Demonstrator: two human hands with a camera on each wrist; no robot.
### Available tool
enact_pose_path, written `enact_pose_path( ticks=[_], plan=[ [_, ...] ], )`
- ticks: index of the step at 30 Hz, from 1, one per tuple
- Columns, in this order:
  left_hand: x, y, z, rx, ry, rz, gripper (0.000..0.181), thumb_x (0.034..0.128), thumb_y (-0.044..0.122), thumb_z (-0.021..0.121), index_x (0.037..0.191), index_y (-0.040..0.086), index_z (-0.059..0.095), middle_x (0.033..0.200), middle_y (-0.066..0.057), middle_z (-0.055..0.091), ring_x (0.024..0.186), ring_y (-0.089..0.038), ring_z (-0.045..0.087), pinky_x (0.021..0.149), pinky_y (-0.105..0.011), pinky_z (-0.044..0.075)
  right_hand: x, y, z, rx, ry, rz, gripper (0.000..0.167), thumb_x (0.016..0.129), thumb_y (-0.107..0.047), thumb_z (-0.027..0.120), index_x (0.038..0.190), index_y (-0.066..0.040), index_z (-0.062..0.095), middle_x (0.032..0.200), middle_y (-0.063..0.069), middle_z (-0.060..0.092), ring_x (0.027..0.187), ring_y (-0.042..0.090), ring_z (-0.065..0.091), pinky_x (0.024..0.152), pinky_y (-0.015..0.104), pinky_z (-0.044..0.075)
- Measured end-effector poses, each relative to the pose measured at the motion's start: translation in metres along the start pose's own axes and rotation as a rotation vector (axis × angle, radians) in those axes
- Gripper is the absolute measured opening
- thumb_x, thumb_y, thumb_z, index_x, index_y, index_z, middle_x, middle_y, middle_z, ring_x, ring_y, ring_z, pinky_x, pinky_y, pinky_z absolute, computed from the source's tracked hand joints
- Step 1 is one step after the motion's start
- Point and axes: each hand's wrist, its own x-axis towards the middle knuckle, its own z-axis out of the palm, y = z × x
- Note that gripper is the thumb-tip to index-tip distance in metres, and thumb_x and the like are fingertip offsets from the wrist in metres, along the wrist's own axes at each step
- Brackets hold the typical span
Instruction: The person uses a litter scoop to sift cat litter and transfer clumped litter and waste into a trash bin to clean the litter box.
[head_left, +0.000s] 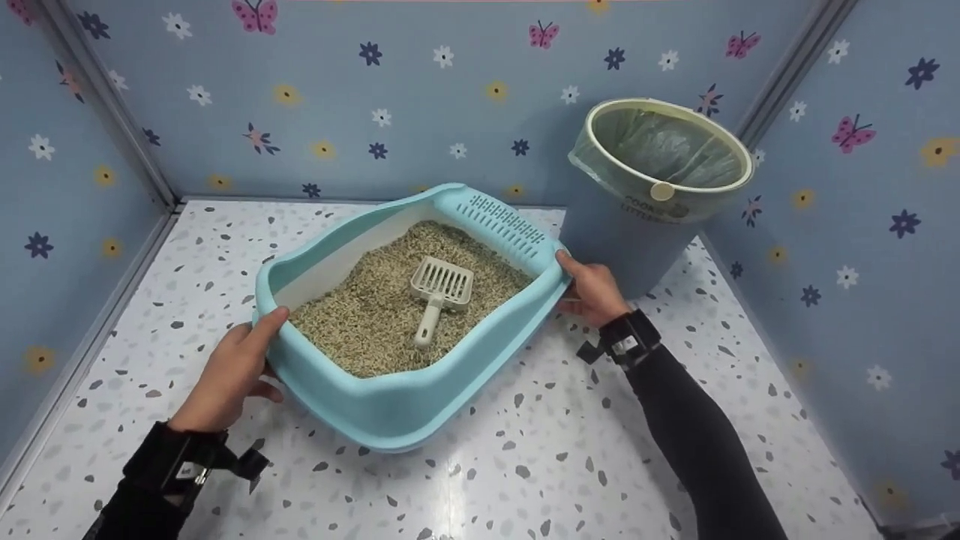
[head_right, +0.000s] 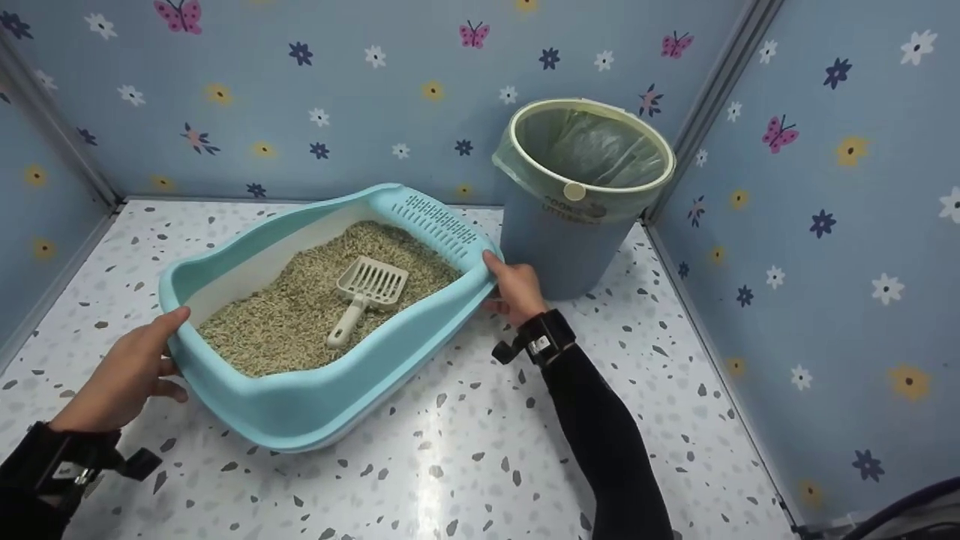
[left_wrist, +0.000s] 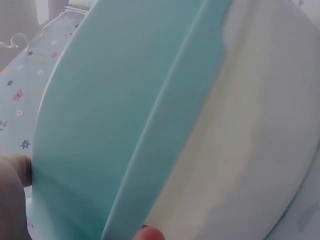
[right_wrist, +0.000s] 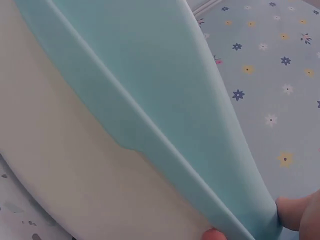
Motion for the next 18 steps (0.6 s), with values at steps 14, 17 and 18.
enact_pose_path(
  ticks=[14,17,18],
  plan=[
    [0.086,0.014,-0.041,-0.036,-0.133,-0.003,0.079,0.1113,0.070,0.048,0.152,0.003,0.051,0.100,-0.001,0.075,0.083,-0.014,0.075,0.066,-0.032,0.062,-0.072,0.036,-0.023,-0.040,-0.170,0.006,0.055,0.109,-0.054,0.070,0.113,0.001,0.064,0.082,0.008,0.061,0.064,0.016,0.062,0.054,0.029,0.060],
    [0.090,0.014,-0.039,-0.034,-0.144,0.007,0.086,0.1095,0.076,0.045,0.155,0.003,0.050,0.101,0.001,0.075,0.087,-0.014,0.075,0.070,-0.032,0.063,-0.077,0.040,-0.027,-0.130,-0.148,-0.018,0.059,0.109,-0.056,0.069,0.115,0.002,0.064,0.083,0.009,0.062,0.066,0.017,0.063,0.054,0.031,0.061],
    [0.088,0.013,-0.037,-0.031,-0.150,0.008,0.091,0.1087,0.078,0.043,0.159,0.003,0.048,0.102,0.001,0.076,0.089,-0.015,0.076,0.074,-0.034,0.064,-0.076,0.040,-0.030,-0.154,-0.131,-0.021,0.061,0.108,-0.059,0.068,0.116,0.001,0.064,0.083,0.009,0.063,0.066,0.018,0.063,0.054,0.031,0.061]
  ],
)
